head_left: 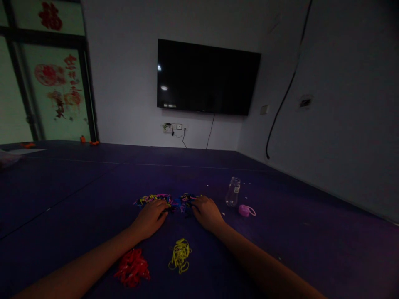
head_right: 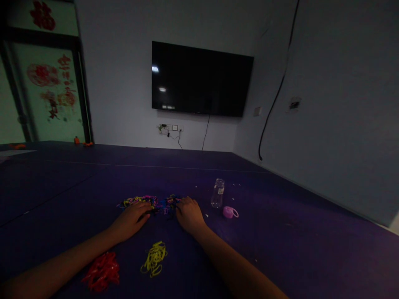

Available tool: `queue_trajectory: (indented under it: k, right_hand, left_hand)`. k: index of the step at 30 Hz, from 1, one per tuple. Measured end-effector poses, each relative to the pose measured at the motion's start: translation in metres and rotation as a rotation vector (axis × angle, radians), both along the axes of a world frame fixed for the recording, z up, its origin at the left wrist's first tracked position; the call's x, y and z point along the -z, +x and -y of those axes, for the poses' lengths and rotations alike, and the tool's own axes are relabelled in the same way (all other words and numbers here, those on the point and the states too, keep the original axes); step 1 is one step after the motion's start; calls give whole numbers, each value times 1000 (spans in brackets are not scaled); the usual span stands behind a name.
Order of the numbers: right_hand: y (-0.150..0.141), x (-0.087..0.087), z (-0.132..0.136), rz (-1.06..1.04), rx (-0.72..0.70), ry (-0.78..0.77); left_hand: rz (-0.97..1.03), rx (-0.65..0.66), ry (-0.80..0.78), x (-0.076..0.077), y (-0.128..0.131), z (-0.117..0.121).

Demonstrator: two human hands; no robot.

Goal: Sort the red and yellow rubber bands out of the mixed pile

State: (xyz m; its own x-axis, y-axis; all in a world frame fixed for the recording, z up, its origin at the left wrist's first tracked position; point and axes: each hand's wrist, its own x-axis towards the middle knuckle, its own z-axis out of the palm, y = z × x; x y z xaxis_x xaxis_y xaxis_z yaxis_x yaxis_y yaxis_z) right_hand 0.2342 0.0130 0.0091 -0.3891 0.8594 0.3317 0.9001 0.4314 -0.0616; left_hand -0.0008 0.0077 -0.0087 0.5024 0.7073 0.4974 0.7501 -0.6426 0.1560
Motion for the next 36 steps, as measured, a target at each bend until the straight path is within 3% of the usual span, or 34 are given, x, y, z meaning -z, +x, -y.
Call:
queue_trajectory:
  k: [36]
  right_hand:
    - [1,2,-3,8,-30,2]
  left_hand:
    - [-15,6,3,-1,0,0]
